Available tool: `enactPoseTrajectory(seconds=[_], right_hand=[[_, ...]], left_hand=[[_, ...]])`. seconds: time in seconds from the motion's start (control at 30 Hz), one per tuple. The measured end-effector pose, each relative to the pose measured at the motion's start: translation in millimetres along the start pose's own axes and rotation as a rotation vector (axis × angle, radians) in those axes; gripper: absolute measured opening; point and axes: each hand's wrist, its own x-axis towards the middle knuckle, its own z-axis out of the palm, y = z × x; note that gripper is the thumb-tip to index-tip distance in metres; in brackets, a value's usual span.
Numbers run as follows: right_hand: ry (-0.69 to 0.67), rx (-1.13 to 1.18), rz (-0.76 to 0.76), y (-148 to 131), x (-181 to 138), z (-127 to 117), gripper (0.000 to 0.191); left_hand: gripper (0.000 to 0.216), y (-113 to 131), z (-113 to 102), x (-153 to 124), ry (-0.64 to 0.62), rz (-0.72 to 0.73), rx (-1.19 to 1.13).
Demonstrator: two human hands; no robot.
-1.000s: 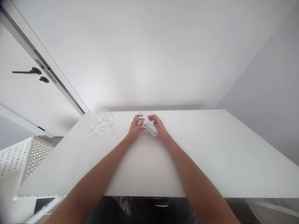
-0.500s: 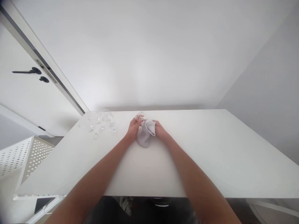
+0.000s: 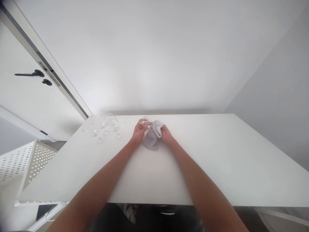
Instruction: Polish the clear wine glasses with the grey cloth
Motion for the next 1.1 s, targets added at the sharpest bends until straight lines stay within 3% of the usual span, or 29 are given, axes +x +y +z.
enactPoseTrajectory(seconds=[0.23,0.43,0.53,0.7,0.93,1.1], right_hand=[[-0.059,-0.124,-0.085,-14,-4,3,0.020],[-0.175,0.078,0.017,-5,-1,1,0.017],[-0.174,0.112,0.055,-5,-1,2,0.019],[-0.124,-0.028,-0.016,-11,-1,3,0.025],[-0.115,0.080,0.070,-2,0,5,0.011],[-0.066,-0.155,-0.075,-8,-2,4,0.010]], left_hand=[[0.054,2,-1,0,-0.015,-0.003,-0.085],[0.056,3,-1,1,-0.040,0.014,-0.113],[0.056,3,-1,2,-0.022,0.014,-0.112],[0.059,-1,-2,3,-0.014,0.008,-0.110],[0.054,-1,-4,3,-0.009,-0.002,-0.099],[0.056,-2,-4,3,-0.004,0.008,-0.104]])
